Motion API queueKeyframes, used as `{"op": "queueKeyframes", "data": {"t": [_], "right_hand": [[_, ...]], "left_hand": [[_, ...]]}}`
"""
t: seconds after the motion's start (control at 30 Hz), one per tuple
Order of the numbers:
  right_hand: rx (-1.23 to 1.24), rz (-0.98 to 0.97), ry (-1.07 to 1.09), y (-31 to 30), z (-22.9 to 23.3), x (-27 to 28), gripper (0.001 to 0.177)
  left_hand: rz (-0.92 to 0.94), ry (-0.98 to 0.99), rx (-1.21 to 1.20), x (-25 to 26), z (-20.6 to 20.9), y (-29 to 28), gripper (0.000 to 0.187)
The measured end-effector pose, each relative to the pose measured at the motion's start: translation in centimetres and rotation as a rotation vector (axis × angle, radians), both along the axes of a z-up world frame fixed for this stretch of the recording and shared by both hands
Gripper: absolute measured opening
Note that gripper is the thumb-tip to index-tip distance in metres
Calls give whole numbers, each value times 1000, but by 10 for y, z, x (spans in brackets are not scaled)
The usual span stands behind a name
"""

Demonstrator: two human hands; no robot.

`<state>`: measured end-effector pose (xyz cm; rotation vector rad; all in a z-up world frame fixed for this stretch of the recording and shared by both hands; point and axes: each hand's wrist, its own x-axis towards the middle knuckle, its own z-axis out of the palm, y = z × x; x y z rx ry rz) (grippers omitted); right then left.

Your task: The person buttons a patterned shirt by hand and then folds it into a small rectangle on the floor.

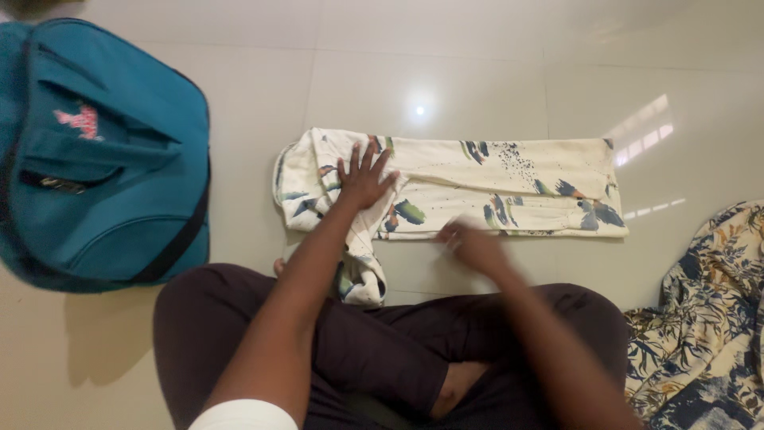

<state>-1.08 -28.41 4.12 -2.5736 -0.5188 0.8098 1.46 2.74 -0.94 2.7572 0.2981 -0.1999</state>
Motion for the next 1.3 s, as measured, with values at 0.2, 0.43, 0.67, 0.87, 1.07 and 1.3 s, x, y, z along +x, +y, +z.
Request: {"op": "queueKeyframes", "data": {"t": [0.2, 0.43, 0.67, 0.87, 1.07, 1.3], "right_hand": [[190, 58, 3, 81, 6, -139, 62], [633, -88, 316, 104, -49, -102, 39], [1000, -187, 750, 74, 19, -53, 45], [899, -88, 435, 57, 62, -26, 62], [1039, -101, 430, 70, 50, -28, 42], [772, 50, -50, 79, 36, -49, 16]], "left_hand": [[-4, -222, -227, -30, 73, 54, 54], [-70, 109, -207, -183, 149, 6, 58], [-145, -99, 34, -170, 137, -49, 46], [-126, -65, 28, -156, 135, -48, 25], [-96, 255, -188, -164, 137, -34, 32], [-155, 182, -438, -145, 108, -15, 56]]}}
